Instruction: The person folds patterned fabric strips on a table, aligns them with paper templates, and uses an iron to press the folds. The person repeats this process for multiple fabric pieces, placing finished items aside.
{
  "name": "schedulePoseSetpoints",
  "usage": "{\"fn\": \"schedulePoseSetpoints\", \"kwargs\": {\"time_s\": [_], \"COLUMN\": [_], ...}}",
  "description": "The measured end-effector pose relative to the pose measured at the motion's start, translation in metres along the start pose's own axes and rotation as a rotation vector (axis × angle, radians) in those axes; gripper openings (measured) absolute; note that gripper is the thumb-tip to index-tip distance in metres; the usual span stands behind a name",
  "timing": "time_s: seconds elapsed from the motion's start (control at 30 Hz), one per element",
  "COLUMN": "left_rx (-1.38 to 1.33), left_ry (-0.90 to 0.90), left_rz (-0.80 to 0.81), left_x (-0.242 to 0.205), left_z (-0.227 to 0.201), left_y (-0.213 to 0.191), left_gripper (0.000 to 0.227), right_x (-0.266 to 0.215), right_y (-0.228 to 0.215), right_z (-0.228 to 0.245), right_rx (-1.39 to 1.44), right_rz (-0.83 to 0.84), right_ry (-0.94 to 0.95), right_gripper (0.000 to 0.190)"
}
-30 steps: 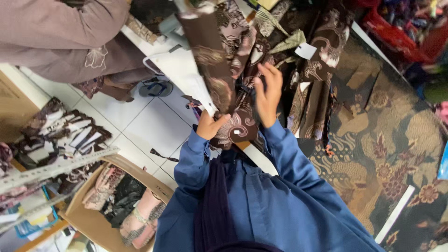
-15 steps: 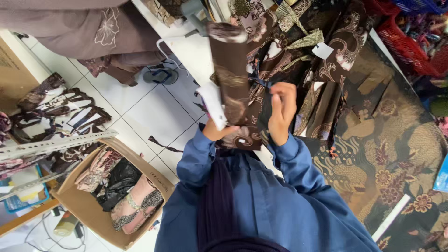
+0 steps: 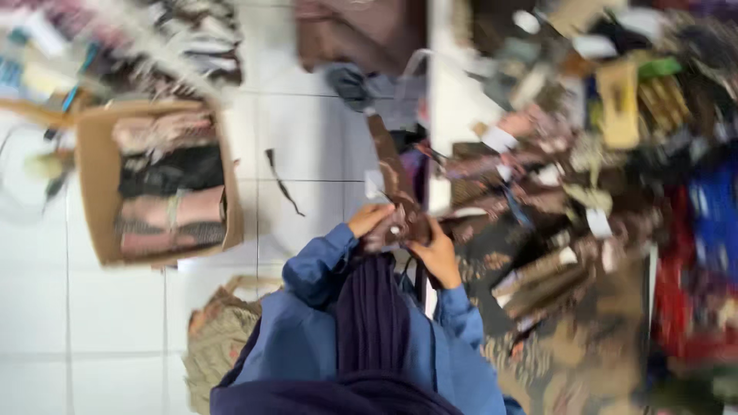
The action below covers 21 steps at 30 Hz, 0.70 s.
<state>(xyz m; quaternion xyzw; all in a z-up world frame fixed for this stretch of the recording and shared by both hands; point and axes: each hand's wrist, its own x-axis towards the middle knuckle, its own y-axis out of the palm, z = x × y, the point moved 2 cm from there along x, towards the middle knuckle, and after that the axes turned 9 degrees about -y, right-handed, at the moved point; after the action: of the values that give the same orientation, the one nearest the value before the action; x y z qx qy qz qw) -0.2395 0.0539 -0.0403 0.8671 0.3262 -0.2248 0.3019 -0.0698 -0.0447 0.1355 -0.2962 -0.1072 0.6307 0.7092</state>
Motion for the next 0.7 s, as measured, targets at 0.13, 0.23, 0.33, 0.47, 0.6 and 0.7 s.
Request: {"fn": "schedulePoseSetpoints", "kwargs": {"time_s": [0.13, 0.23, 0.33, 0.47, 0.6, 0.7], "left_rx": [0.128, 0.015, -0.19, -0.33, -0.408, -0.454], "left_ry": [0.152, 0.168, 0.133, 0.172, 0.096, 0.154], "left_rz": [-0.17, -0.245, -0.304, -0.444, -0.679, -0.803], "left_x": [-0.03, -0.071, -0.108, -0.13, -0.15, -0.168], "left_z": [0.064, 0.116, 0.13, 0.121, 0.106, 0.09], "left_y": [-0.03, -0.044, -0.086, -0.151, -0.239, -0.296], "left_gripper": [0.038, 0.03, 0.026, 0.026, 0.026, 0.031], "right_x": [0.032, 0.08, 0.142, 0.244, 0.351, 0.422], "right_y": [0.023, 0.074, 0.15, 0.285, 0.458, 0.572], "right_z": [-0.033, -0.043, -0.027, 0.023, 0.096, 0.167], "right_rx": [-0.135, -0.248, -0.468, -0.484, -0.536, -0.672], "right_rz": [0.165, 0.307, 0.452, 0.592, 0.679, 0.713], "right_ry": [-0.117, -0.204, -0.138, -0.396, -0.622, -0.658], "right_gripper": [0.079, 0.076, 0.073, 0.07, 0.074, 0.069]}}
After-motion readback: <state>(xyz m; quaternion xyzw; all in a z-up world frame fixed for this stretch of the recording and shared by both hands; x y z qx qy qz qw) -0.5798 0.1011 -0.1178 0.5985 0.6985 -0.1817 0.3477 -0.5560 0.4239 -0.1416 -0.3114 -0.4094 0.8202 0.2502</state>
